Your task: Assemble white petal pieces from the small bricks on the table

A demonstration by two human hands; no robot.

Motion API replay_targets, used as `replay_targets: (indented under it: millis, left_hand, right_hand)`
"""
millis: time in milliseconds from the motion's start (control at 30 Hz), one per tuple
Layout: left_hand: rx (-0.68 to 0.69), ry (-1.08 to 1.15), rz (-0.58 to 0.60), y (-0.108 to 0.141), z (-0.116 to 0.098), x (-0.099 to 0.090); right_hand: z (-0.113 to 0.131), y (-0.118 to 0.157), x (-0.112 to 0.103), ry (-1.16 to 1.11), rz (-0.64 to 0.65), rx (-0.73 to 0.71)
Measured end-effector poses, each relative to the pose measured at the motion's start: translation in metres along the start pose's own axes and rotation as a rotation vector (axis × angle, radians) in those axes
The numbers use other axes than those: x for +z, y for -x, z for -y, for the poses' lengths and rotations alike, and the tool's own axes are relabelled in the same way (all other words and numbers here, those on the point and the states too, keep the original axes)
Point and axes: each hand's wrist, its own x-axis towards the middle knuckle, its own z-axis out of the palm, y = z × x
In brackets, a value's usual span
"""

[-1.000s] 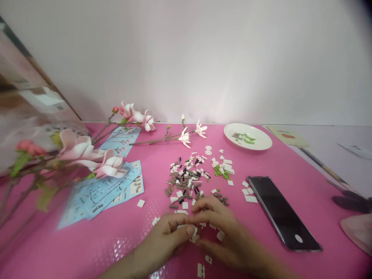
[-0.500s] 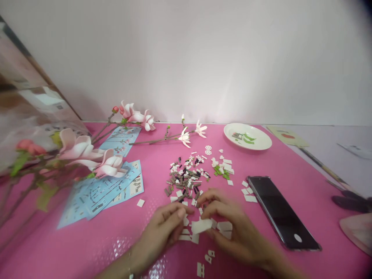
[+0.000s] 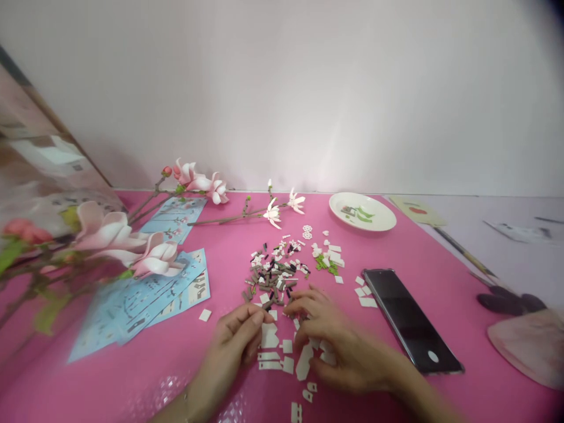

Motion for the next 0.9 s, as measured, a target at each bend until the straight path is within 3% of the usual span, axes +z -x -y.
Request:
replay_targets:
  millis: [333,533,600,700,767,900]
  left_hand:
    - [0.046,-0.135,0.016,-0.006,0.007,-0.009]
    - [0.094,-0.206,0.011,-0.008,0.004,-0.008]
    - [0.102,-0.214,0.017,-0.007,0.003,-0.007]
    - [0.097,-0.203,0.021,-0.007,0.003,-0.007]
    - [0.096,-0.185,0.029,-0.007,0.004,-0.007]
    - [0.125,-0.168,0.057,-0.011,0.008,-0.009]
  right_hand:
    - [-0.014,-0.003,0.014,0.058,-0.334,-0.130]
    - [-0.020,-0.007,0.020,0.310,-0.568,0.009]
    - [-0.019,-0.007,0.022,0.411,-0.535,0.127]
    - [-0.025,-0.004,0.017,0.558,-0.383,0.366]
    - [-0.035,-0.001,0.005,0.637,-0.312,0.494]
    - [-0.068,0.000,-0.035,0.712,-0.304,0.668]
